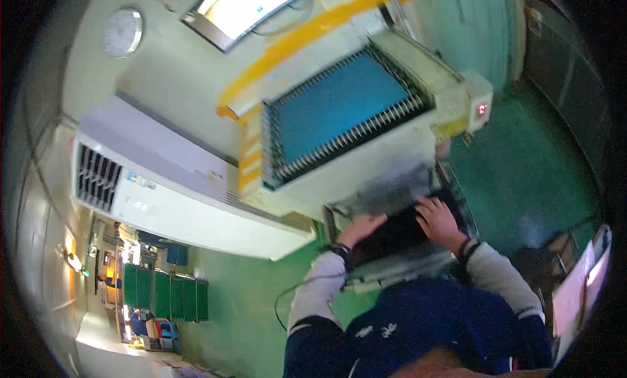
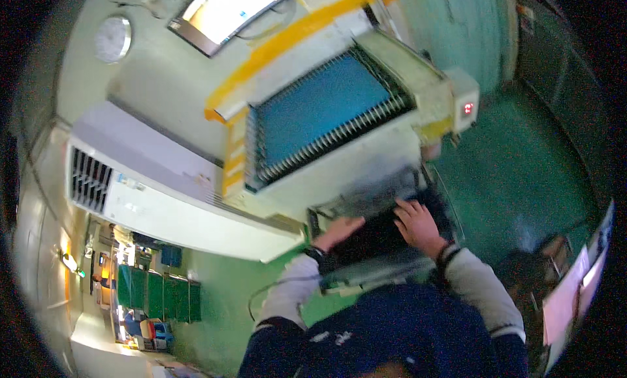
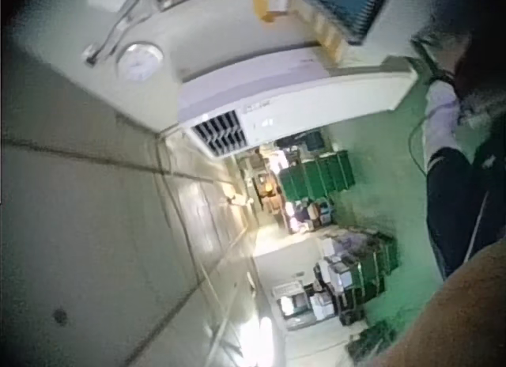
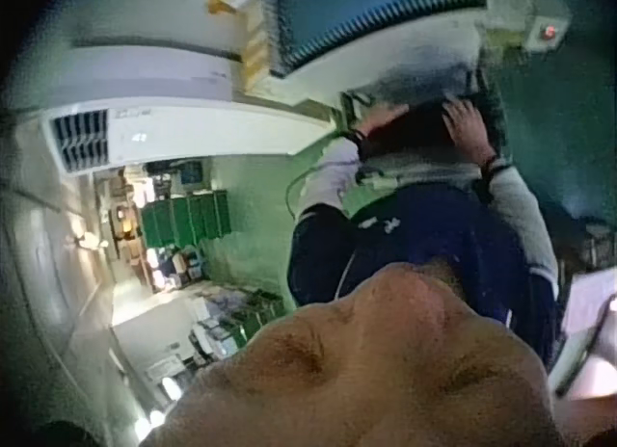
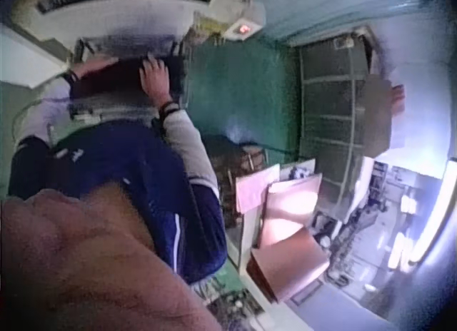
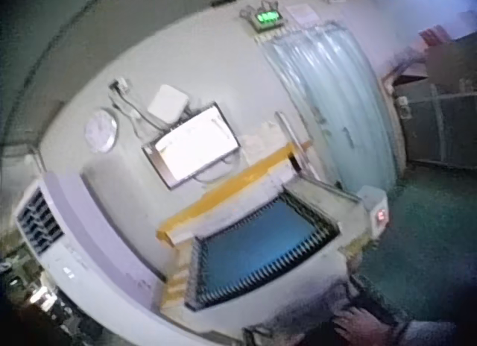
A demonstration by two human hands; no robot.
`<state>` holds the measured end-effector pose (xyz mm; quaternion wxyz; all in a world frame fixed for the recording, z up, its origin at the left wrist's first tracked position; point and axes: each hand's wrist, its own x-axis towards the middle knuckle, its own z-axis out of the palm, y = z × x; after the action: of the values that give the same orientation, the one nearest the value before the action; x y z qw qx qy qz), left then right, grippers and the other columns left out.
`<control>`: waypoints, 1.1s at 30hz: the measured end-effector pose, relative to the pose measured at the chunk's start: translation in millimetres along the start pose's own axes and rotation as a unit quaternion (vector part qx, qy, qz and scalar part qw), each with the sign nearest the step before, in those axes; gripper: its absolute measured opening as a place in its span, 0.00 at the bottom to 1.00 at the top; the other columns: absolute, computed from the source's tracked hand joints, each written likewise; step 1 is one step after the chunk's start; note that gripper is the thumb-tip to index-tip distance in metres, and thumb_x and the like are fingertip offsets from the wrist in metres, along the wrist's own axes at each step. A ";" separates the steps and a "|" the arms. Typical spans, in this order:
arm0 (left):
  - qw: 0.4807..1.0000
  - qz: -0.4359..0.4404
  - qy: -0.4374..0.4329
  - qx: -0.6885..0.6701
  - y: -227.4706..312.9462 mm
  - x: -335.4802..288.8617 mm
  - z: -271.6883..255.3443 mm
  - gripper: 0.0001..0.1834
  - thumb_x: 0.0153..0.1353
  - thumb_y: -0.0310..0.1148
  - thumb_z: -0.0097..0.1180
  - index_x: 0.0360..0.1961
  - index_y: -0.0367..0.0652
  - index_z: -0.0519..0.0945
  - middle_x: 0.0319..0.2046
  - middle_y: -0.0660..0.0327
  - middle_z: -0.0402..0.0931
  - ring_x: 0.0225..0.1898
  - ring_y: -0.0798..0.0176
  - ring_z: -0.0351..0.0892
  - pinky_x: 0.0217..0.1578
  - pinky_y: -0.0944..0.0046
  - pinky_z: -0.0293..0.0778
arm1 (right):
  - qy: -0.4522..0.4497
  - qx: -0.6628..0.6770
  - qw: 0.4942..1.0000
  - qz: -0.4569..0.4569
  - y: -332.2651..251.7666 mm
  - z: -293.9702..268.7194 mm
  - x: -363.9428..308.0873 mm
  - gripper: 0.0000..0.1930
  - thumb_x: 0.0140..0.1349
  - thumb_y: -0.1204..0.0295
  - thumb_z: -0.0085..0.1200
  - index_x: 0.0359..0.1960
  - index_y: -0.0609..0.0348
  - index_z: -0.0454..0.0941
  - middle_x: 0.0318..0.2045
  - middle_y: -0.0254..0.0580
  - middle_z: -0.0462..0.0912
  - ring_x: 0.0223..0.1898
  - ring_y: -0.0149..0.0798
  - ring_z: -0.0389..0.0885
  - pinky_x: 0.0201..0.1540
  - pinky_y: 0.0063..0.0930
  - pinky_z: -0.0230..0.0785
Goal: Manually feeding metal sheets into a processing machine and stacking them in a rack.
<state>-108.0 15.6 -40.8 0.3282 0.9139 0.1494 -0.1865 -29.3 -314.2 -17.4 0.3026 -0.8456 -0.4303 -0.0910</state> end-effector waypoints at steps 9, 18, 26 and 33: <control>0.999 -0.030 -0.011 -0.022 19.0 -1.6 -4.9 0.52 0.66 0.78 0.51 0.51 0.29 0.89 0.49 0.32 0.87 0.58 0.33 0.86 0.61 0.46 0.77 | -0.033 0.015 0.999 0.025 3.8 0.3 -2.7 0.18 0.73 0.62 0.59 0.59 0.58 0.82 0.67 0.41 0.79 0.62 0.49 0.77 0.63 0.48 0.71; 0.989 -0.031 0.100 0.103 42.4 -14.6 0.9 0.47 0.72 0.75 0.41 0.48 0.39 0.92 0.46 0.37 0.88 0.53 0.33 0.87 0.58 0.42 0.78 | -0.023 0.010 1.000 0.011 8.0 5.4 -3.4 0.21 0.73 0.61 0.59 0.61 0.58 0.81 0.57 0.41 0.84 0.61 0.48 0.77 0.63 0.46 0.70; 0.987 -0.029 0.097 0.122 25.3 -17.1 -7.4 0.46 0.71 0.76 0.43 0.47 0.39 0.91 0.44 0.37 0.88 0.50 0.33 0.87 0.54 0.40 0.79 | -0.022 0.026 0.999 0.009 0.1 11.9 4.6 0.20 0.72 0.61 0.59 0.60 0.57 0.81 0.58 0.41 0.84 0.61 0.49 0.77 0.63 0.47 0.70; 0.992 0.025 0.089 0.086 27.1 -7.1 -6.6 0.46 0.70 0.75 0.46 0.47 0.37 0.90 0.47 0.36 0.87 0.53 0.32 0.86 0.55 0.40 0.78 | -0.026 0.021 0.999 0.009 4.5 10.2 7.1 0.18 0.69 0.60 0.60 0.55 0.56 0.83 0.53 0.45 0.86 0.58 0.53 0.80 0.57 0.53 0.74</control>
<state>-101.9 -1.2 -18.3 0.2386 0.9550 0.1386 -0.1085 -22.5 -305.4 -24.6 0.3102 -0.8446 -0.4325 -0.0575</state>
